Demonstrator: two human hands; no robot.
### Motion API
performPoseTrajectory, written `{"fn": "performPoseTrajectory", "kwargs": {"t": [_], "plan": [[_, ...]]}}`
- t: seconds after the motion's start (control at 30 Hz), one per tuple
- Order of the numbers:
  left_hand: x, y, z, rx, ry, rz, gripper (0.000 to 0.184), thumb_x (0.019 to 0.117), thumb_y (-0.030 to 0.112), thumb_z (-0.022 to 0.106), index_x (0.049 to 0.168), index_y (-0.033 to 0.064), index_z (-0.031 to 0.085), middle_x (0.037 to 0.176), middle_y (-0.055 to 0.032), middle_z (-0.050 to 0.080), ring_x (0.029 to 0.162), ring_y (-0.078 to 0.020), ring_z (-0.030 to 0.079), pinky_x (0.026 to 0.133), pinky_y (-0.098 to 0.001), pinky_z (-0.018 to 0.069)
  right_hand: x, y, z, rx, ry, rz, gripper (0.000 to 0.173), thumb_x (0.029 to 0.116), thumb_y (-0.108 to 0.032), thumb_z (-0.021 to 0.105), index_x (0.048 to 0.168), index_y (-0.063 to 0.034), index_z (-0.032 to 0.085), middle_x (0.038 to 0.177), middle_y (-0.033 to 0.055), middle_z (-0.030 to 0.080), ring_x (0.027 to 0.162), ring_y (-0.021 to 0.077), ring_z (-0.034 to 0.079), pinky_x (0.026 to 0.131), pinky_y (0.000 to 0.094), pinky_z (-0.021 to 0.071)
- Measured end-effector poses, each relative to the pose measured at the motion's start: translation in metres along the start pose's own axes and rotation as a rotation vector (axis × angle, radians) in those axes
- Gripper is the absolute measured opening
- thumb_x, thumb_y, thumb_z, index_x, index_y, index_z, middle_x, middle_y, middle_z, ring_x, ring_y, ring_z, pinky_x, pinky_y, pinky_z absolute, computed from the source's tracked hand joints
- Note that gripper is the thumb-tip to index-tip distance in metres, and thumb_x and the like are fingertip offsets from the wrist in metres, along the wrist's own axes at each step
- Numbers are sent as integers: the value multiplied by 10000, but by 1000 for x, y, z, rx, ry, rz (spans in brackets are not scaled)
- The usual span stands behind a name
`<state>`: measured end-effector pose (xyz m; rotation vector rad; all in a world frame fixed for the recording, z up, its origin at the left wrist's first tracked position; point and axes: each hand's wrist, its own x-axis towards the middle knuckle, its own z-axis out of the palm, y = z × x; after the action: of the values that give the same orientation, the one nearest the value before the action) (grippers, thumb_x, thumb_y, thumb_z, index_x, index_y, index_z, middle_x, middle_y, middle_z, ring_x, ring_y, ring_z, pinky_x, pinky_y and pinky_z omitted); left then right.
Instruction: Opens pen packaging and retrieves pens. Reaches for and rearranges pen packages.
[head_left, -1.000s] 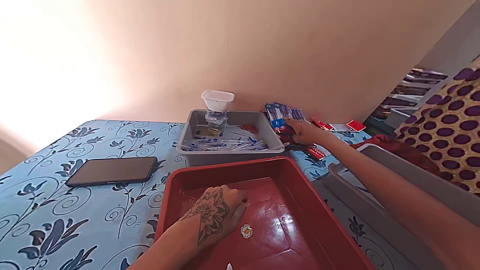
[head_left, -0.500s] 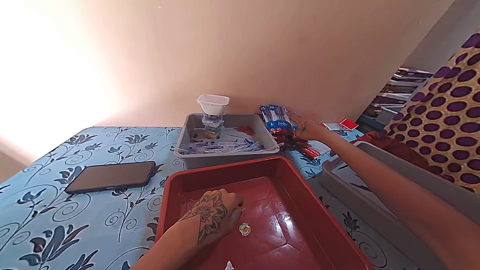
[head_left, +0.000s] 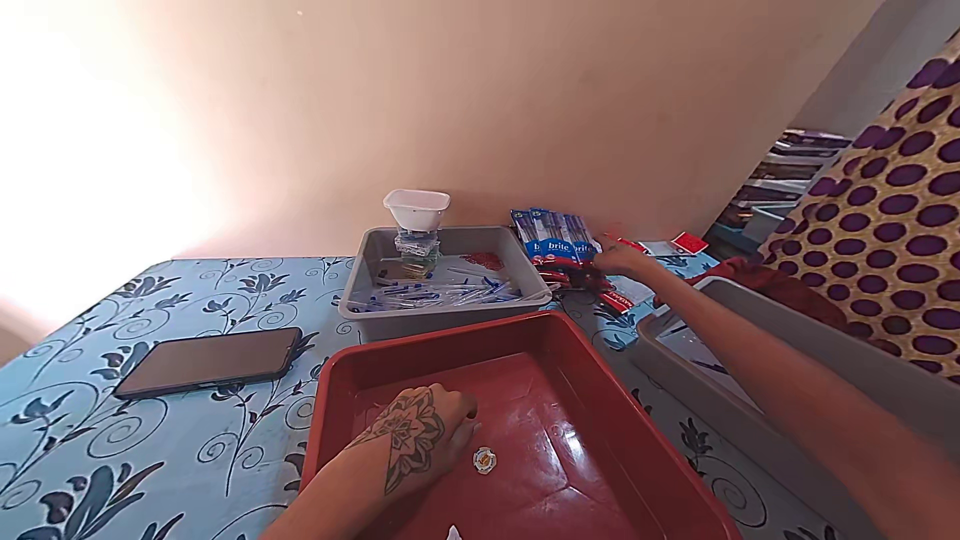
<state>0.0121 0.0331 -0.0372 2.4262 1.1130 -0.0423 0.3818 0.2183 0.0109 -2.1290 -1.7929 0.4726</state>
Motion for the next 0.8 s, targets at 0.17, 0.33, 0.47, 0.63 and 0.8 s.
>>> {"fn": "performPoseTrajectory", "kwargs": {"t": [0.17,0.33,0.47,0.63,0.8], "plan": [[2,2,-1,18,-32,-35,343,1090,275,475,1242,46,680,1040,-172,722,968,-339,697,866,-532,520,-2,4,-6,-61,-64,-143,572,961,74,541,1511,71,384,1429,350,506,1339,454,505,1095,586,385],[2,-2,3,16,-20,-41,344,1082,272,485,1238,44,689,1046,-175,724,961,-342,701,866,-543,524,-4,9,-11,-216,-58,-140,701,962,38,589,1580,38,258,1510,335,442,1408,473,444,1135,622,337],[3,-6,3,12,-31,-10,360,1079,281,481,1253,42,686,1079,-207,715,998,-388,683,889,-595,493,-12,22,-20,-167,-61,-126,777,944,29,629,1598,49,210,1508,364,426,1401,501,438,1133,626,335],[4,-6,3,41,-60,-22,347,1080,293,495,1221,47,696,1041,-184,719,978,-362,690,878,-566,508,-3,54,-6,-179,-177,5,844,876,-63,784,1545,80,289,1351,376,545,1254,513,547,1048,649,410],[4,-6,2,22,-97,-40,363,1086,289,477,1262,41,675,1081,-209,706,1016,-382,674,903,-592,485,9,65,9,-95,-99,-127,611,891,-3,733,1420,110,447,1275,310,636,1215,454,612,1056,614,442]]}}
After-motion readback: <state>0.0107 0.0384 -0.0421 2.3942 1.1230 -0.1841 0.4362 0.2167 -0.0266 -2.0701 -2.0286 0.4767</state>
